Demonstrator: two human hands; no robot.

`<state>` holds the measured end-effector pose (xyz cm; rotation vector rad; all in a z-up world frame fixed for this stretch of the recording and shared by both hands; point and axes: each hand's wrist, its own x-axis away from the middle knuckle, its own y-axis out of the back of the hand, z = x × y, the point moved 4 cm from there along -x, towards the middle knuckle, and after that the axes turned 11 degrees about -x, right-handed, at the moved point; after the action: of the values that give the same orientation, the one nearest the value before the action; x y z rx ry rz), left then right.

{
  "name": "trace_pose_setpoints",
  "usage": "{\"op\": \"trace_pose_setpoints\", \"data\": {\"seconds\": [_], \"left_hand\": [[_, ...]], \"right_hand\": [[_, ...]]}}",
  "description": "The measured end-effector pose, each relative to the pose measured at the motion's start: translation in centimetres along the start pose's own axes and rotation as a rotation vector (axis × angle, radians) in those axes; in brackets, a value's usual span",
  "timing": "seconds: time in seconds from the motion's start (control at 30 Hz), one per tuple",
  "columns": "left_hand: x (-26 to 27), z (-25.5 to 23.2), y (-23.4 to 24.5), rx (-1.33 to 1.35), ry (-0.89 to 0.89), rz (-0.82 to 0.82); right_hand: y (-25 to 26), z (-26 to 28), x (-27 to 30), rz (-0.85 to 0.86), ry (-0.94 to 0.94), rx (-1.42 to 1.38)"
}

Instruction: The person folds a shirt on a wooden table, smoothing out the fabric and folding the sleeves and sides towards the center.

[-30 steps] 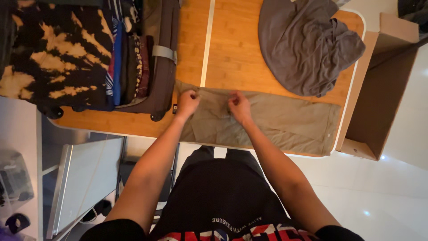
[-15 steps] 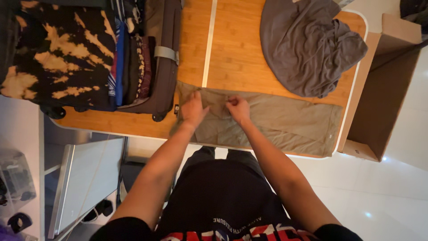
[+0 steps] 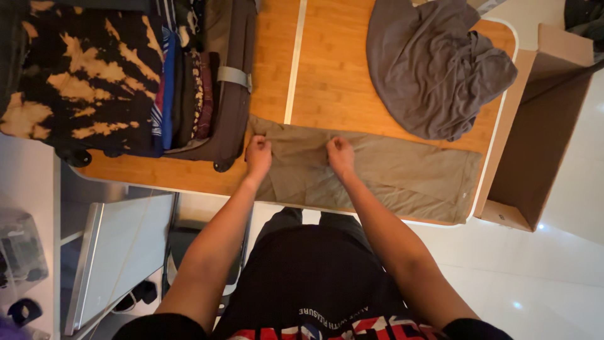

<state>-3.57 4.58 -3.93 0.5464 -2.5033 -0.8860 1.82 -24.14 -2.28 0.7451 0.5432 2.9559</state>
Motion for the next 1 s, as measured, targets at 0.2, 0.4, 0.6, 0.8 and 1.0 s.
{"op": "trace_pose_setpoints", "data": {"seconds": [0.2,0.4,0.6,0.8,1.0], "left_hand": [[2.0,-4.7,3.7,-0.198,-0.067,-0.091],[5.2,-10.0,6.1,-0.607,-0.034,0.273],[5.3,-6.7,2.9,-0.685,-0.183,0.188],[5.5,-3.3,3.1,-0.248,-0.182,-0.013],[4.0,1.4,2.7,0.035,-0.064,0.039]], "right_hand": [[0.6,1.5,0.7,0.014,0.156,0.184],[1.6,3.9,4.2,0.2,0.159,0.394],[0.7,1.4,4.9,0.165,0.203,0.325],[1.8,4.1,5.8,0.107,0.289,0.265],[2.2,4.4,6.5,0.104,0.29,0.497]]}}
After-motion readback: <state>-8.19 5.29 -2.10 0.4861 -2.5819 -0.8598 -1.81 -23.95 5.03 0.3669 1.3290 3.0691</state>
